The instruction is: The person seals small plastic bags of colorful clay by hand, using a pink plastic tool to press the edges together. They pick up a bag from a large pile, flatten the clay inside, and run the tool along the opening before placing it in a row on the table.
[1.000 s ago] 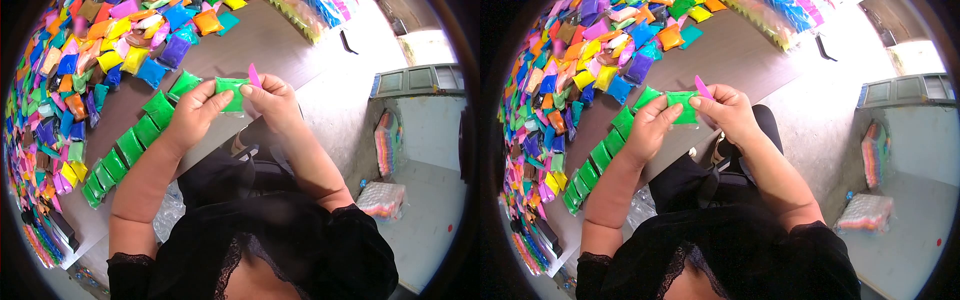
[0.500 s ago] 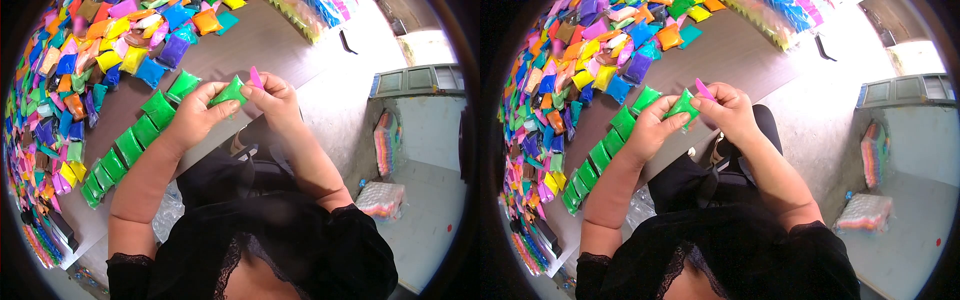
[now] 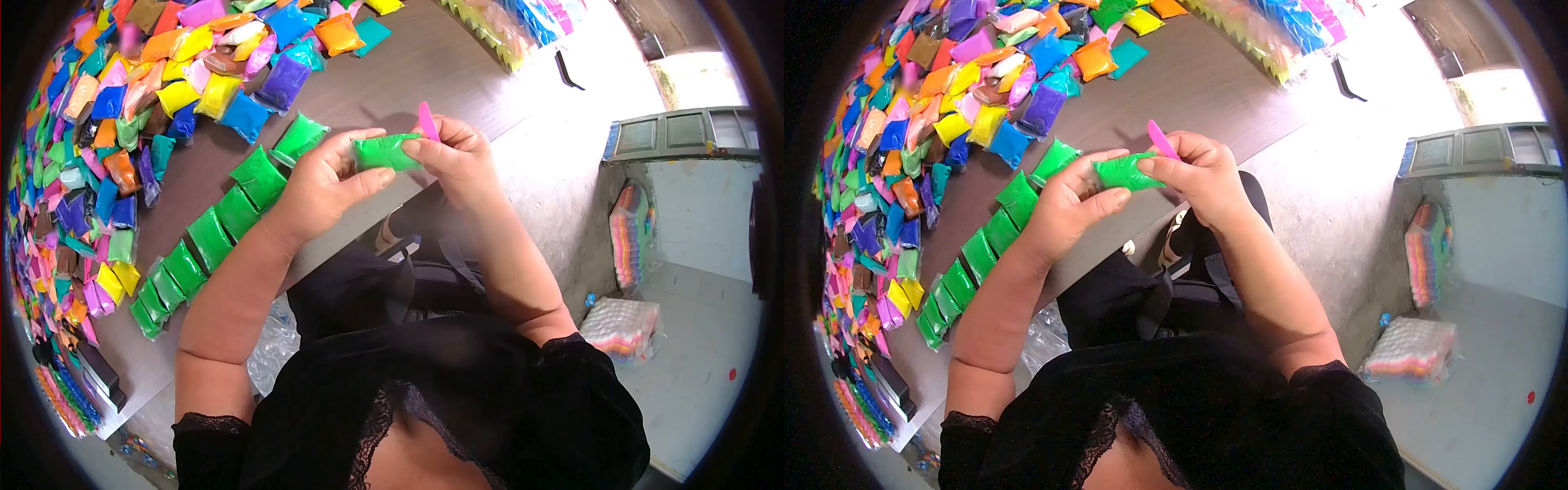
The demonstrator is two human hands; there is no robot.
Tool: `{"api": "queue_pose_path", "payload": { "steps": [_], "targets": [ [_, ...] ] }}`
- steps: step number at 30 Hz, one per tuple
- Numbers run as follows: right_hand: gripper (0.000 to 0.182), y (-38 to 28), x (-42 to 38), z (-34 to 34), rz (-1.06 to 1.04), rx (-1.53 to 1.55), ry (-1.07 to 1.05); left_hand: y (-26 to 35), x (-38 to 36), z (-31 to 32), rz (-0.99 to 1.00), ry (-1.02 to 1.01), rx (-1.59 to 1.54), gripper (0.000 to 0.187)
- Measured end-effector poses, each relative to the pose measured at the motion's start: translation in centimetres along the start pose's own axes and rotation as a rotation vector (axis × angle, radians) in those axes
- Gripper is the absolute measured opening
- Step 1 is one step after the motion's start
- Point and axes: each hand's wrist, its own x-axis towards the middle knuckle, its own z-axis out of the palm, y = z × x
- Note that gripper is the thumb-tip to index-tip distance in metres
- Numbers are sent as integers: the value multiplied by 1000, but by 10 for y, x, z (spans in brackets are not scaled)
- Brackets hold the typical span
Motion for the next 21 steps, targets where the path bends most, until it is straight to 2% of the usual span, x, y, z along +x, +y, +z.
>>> {"api": "queue_pose_path", "payload": {
  "steps": [4, 7, 10, 12, 17, 21],
  "targets": [
    [14, 3, 2, -10, 0, 49, -48, -2, 1, -9, 23, -64, 112, 31],
    [19, -2, 0, -6, 20, 93, -105, 4, -1, -7, -25, 17, 84, 23],
    [21, -3, -1, 0, 17, 26, -95, 4, -1, -5, 3, 1, 109, 20],
    [21, 1, 0, -3, 42, 19, -158, 4, -1, -4, 24, -10, 82, 20],
    [20, 6, 3, -2, -23, 6, -151, 3, -2, -5, 39, -45, 90, 23],
    [17, 8, 3, -4, -66, -55, -136, 7, -4, 2, -25, -38, -34, 30]
  ]
}}
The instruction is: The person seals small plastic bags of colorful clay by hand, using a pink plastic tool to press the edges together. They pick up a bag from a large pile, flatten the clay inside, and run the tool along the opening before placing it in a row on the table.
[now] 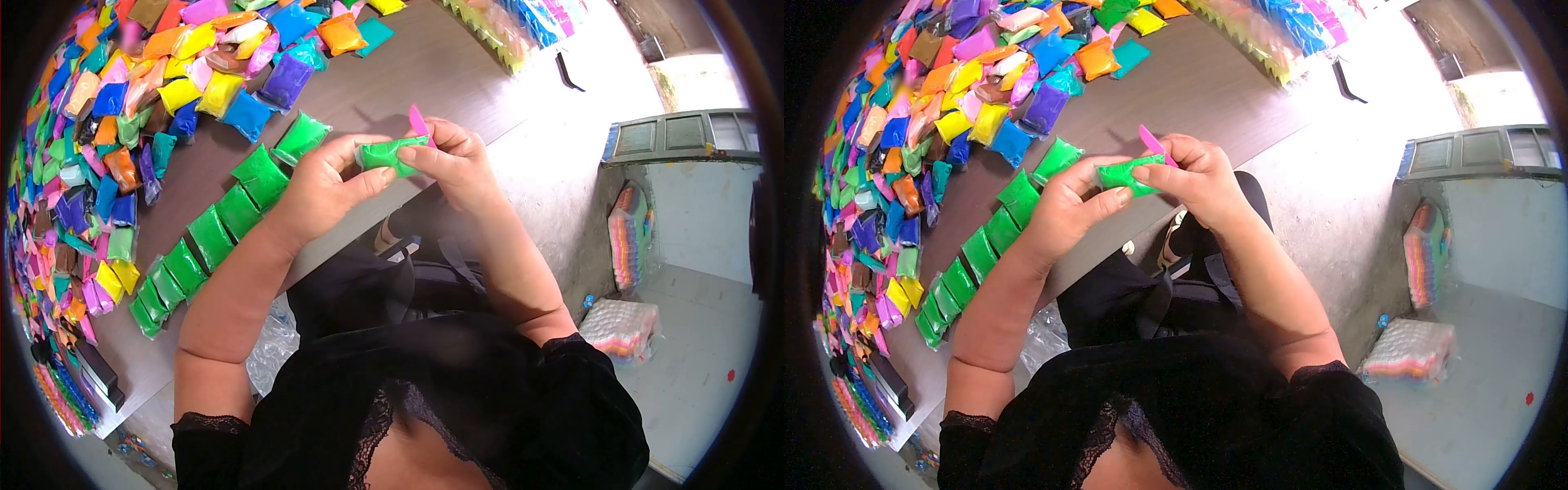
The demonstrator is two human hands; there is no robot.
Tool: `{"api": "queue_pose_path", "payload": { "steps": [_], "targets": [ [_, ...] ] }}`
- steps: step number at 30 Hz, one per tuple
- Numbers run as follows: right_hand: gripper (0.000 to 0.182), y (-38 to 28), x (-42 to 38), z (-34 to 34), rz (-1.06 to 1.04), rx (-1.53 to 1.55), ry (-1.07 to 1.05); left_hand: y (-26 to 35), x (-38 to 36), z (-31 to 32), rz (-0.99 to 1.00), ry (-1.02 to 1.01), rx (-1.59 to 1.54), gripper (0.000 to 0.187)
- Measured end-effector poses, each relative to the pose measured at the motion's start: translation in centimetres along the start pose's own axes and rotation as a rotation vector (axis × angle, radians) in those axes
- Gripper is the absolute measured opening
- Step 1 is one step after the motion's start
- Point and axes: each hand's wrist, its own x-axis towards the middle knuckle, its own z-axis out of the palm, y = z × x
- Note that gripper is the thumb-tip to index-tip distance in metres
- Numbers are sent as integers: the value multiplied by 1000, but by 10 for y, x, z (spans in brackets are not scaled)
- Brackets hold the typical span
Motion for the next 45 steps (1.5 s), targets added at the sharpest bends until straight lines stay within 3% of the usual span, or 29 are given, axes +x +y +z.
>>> {"api": "queue_pose_path", "payload": {
  "steps": [2, 4, 6, 8, 10, 11, 13, 14, 16, 20, 22, 23, 25, 32, 34, 36, 37, 40, 45],
  "targets": [
    [17, 0, 1, -1, 40, -33, -7, -1, 1, 0, -44, 28, -72, 32],
    [17, 0, 2, 1, 76, -66, -11, -6, 5, -8, 71, 6, 84, 35],
    [19, 1, 5, 9, 83, 149, 186, -5, 4, -9, 66, 85, 122, 35],
    [18, 0, 8, 8, 71, 152, 250, -1, 3, -10, 58, 164, 163, 36],
    [18, 2, 11, 2, 61, 155, 315, 2, 3, -11, 576, 263, 928, 43],
    [16, 5, 13, -2, 34, 124, 328, -1, 4, -10, 573, 258, 928, 43],
    [16, 5, 11, -5, 25, 75, 364, -10, 7, -6, 608, 167, 1497, 55],
    [16, 7, 12, -7, 27, 78, 370, -14, 3, -2, 608, 159, 1497, 55],
    [18, 13, 13, -11, 7, 0, 335, -16, -6, 9, 413, 98, 1471, 63],
    [17, 17, 13, -19, 23, -88, 282, -6, -4, 8, 596, 97, 1415, 57],
    [15, 22, 14, -20, -141, -454, 349, -15, -2, 3, 634, 75, 1428, 51],
    [15, 23, 12, -20, -137, -453, 349, -19, -1, 1, 672, 53, 1439, 44],
    [10, 12, 6, -8, -492, -875, 236, -14, 0, 3, 653, 60, 1420, 38],
    [10, 8, 30, -14, -491, -1258, 221, -8, 1, 2, 653, 53, 1391, 29],
    [11, -1, 35, -18, -445, -1191, 213, -8, 1, 1, 663, 47, 1374, 28],
    [10, -9, 33, -13, -518, -1067, 55, -7, 2, 0, 662, 54, 1358, 26],
    [12, -9, 33, -8, -420, -1114, -11, -6, 2, 0, 627, 28, 1352, 26],
    [13, -11, 55, -22, -401, -1317, 21, -6, 1, 0, 609, 11, 1349, 26],
    [15, -28, 57, -18, -406, -1200, -90, -8, 1, 2, 610, 50, 1338, 27]
  ]
}}
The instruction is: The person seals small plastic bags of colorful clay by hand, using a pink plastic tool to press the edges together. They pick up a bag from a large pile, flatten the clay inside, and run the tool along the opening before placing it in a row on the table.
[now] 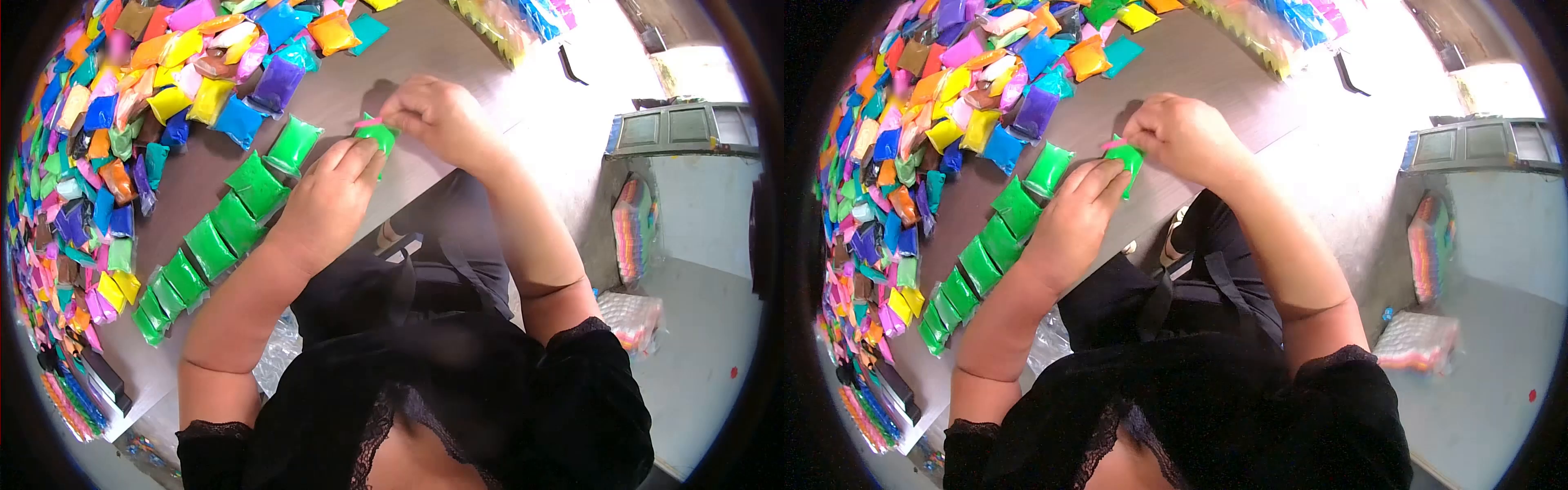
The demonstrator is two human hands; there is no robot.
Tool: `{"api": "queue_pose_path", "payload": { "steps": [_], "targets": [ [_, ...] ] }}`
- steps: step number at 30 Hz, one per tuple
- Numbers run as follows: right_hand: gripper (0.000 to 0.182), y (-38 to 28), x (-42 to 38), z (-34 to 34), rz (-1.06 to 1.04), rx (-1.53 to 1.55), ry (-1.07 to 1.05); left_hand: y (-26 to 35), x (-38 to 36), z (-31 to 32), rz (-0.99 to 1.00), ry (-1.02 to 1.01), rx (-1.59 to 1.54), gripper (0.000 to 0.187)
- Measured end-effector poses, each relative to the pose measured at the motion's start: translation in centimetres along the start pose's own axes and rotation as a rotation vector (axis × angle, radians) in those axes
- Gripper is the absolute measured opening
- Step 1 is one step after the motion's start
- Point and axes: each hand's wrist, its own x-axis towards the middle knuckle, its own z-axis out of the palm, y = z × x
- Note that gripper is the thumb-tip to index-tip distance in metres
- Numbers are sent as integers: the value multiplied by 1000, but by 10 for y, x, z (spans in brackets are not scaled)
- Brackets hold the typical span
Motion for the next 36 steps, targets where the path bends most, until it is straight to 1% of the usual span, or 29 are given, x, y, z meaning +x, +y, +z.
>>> {"api": "queue_pose_path", "payload": {
  "steps": [2, 3, 5, 6, 8, 9, 11, 12, 13, 14, 15, 16, 17, 18, 19, 21, 22, 24, 25, 28, 30, 31, 33, 35, 36],
  "targets": [
    [15, 7, 0, 9, -16, -102, -16, -2, 1, 0, 13, -5, -19, 27],
    [15, 11, 0, 11, -18, -103, -12, -2, 0, 1, 17, -3, -17, 27],
    [17, 19, 0, 12, 105, -41, 167, -5, -2, 4, 8, 8, -16, 32],
    [17, 20, -4, 13, 106, -40, 167, -6, -2, 4, 7, 8, -16, 32],
    [16, 20, -17, 13, 296, 217, 261, -7, -1, 4, -139, 95, -245, 42],
    [16, 25, -25, 17, 294, 213, 261, -7, 0, 3, -138, 99, -246, 42],
    [15, 36, -41, 30, 520, 584, 317, -10, 0, 1, -138, 163, -180, 50],
    [15, 31, -45, 29, 522, 585, 319, -11, 0, 0, -133, 157, -161, 48],
    [14, 25, -48, 26, 548, 689, 324, -11, 1, 0, -131, 153, -162, 48],
    [13, 20, -52, 25, 574, 793, 330, -11, 3, -1, -47, 129, -103, 47],
    [13, 18, -57, 29, 580, 795, 335, -10, 4, -1, 39, 104, -47, 46],
    [13, 16, -60, 33, 531, 710, 335, -10, 4, 1, 43, 101, -49, 46],
    [13, 13, -62, 37, 478, 624, 332, -11, 1, 4, 35, 52, -82, 46],
    [13, 3, -63, 37, 321, 521, 318, -11, 0, 6, 24, 2, -115, 45],
    [12, -14, -61, 26, 223, 318, 266, -10, 0, 6, 24, -1, -117, 45],
    [10, -18, -59, 30, 245, 196, 236, -9, 0, 6, 14, -33, -52, 46],
    [10, -12, -56, 31, 246, 197, 235, -9, 1, 5, 13, -33, -53, 46],
    [12, 6, -45, 31, 201, -43, 274, -7, 2, 1, 1, -50, -63, 45],
    [14, 12, -42, 24, 220, -20, 250, -7, 2, 2, 2, -48, -63, 45],
    [14, 5, -33, 13, 206, 63, 291, -8, 1, 4, -10, -43, -45, 44],
    [13, -7, -28, 11, 97, 27, 82, -8, 3, 1, -8, -86, -35, 44],
    [13, -1, -24, 14, 97, 27, 82, -8, 2, 1, -8, -85, -34, 44],
    [13, 14, -11, 19, 142, -141, 129, -8, 2, 1, -3, -85, -24, 44],
    [14, 15, -8, 13, 144, -143, 135, -8, 3, 1, -4, -85, -28, 44],
    [14, 13, -9, 12, 104, -74, 177, -8, 2, 1, -9, -90, -38, 45]
  ]
}}
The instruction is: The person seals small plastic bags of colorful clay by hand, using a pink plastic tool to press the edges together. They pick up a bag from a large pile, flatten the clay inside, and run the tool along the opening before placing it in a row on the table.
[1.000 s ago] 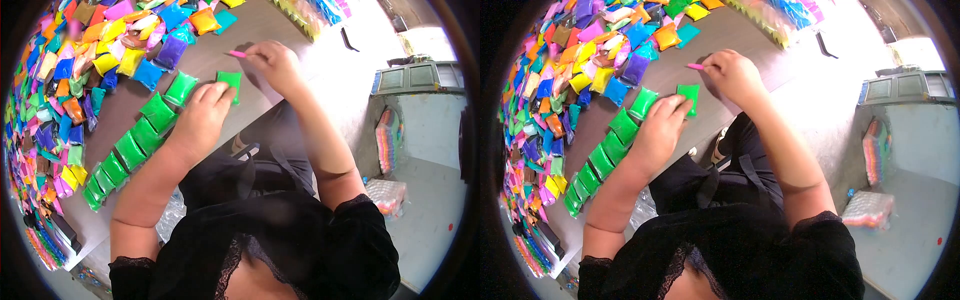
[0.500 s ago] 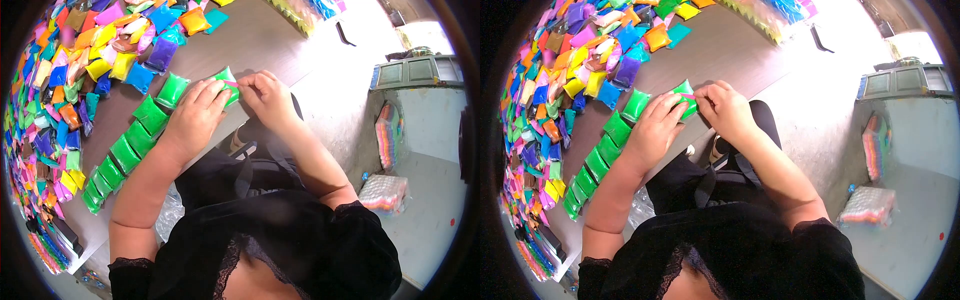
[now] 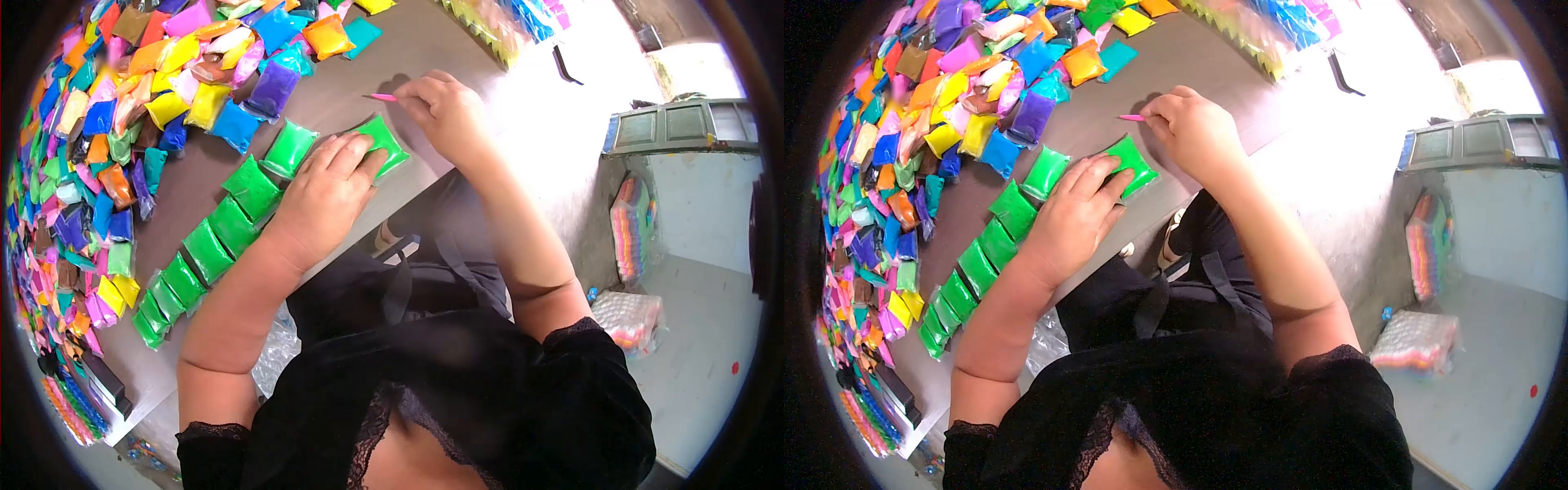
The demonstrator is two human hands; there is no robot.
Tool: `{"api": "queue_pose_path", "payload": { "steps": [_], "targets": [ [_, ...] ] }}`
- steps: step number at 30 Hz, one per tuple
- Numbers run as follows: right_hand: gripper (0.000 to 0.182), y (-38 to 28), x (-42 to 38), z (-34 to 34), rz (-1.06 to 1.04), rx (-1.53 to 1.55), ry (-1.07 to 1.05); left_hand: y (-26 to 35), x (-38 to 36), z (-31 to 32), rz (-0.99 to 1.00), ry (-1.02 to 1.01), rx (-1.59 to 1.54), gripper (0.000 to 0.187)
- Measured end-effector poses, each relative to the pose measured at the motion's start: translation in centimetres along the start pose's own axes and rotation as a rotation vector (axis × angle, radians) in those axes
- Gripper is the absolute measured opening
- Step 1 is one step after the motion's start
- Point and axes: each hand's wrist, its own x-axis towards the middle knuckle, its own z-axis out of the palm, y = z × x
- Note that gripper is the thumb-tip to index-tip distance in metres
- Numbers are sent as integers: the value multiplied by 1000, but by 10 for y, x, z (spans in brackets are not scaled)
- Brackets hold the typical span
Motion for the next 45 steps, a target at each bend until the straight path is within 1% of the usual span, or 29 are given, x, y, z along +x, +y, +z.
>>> {"api": "queue_pose_path", "payload": {
  "steps": [1, 2, 4, 5, 7, 8, 10, 13, 14, 16, 17, 19, 20, 22, 26, 28, 29, 31, 32, 34, 35, 36, 37, 39, 40, 41, 42, 44, 45],
  "targets": [
    [14, -2, -2, -1, -31, 75, 37, 1, 0, 0, -3, 1, -2, 45],
    [14, -4, -5, 0, -31, 74, 35, 2, 0, -1, -3, 0, 15, 45],
    [14, -6, -11, 1, -6, 134, -101, 2, 0, -1, 0, -3, 33, 45],
    [14, -3, -13, 2, -5, 132, -97, 2, -1, 0, 4, 2, 25, 45],
    [14, 1, -10, 4, 51, 36, -10, 1, 1, -1, 11, 12, 24, 45],
    [14, 3, -11, 3, 50, 36, -8, 2, 0, -1, 7, 6, 26, 45],
    [14, -7, -13, -4, 31, 203, 11, 2, 0, -1, 1, -2, 26, 45],
    [14, -1, -15, 8, 10, 113, -47, 3, 0, 0, 1, 12, 21, 46],
    [14, 1, -14, 7, 8, 110, -42, 3, 0, 1, 6, 15, 21, 46],
    [14, 2, -12, 5, 70, 121, 10, 3, 1, -1, 14, 20, 24, 46],
    [14, 2, -12, 4, 70, 121, 11, 3, 1, -1, 11, 17, 40, 42],
    [14, -3, -13, 0, -99, 183, -4, 4, 2, -2, 6, 14, 55, 39],
    [14, -3, -13, 2, -98, 183, -5, 4, 3, -2, 1, 13, 29, 43],
    [13, -2, -12, 7, 36, 43, -49, 4, 2, -2, 0, 9, 2, 47],
    [14, -5, -11, 3, 79, 107, -7, 4, 3, -4, 7, 1, 26, 47],
    [14, -10, -16, 2, -47, 211, -70, 4, 2, -3, 1, -8, 31, 48],
    [14, -7, -15, 5, -44, 212, -71, 4, 2, -1, 7, 10, 33, 48],
    [15, -2, -10, 11, 133, -56, -5, 4, 3, 0, 15, 30, 37, 48],
    [15, -1, -11, 10, 134, -55, -4, 4, 2, 0, -26, 14, 1, 48],
    [16, -1, -16, 4, 201, 205, 98, 1, -1, 1, -73, -9, -37, 48],
    [16, 2, -21, 3, 206, 208, 93, -1, -3, 1, -118, 20, -149, 49],
    [16, 4, -26, 1, 351, 373, 58, -3, -4, 2, -161, 50, -260, 49],
    [17, 7, -29, -1, 495, 537, 24, -5, -4, 1, -161, 47, -262, 49],
    [16, 6, -39, -8, 488, 541, 59, -7, -1, -4, -44, 140, -103, 52],
    [15, 5, -43, -13, 560, 605, 3, -7, 2, -4, -41, 135, -104, 52],
    [15, 2, -46, -17, 632, 670, -55, -6, 5, -3, 16, 152, -7, 51],
    [15, -5, -48, -21, 636, 672, -54, -5, 7, -2, 74, 168, 88, 50],
    [14, -17, -47, -26, 675, 723, -201, -7, 4, 6, 69, 133, 44, 47],
    [14, -17, -47, -23, 679, 723, -199, -7, 4, 7, 64, 102, 3, 44]
  ]
}}
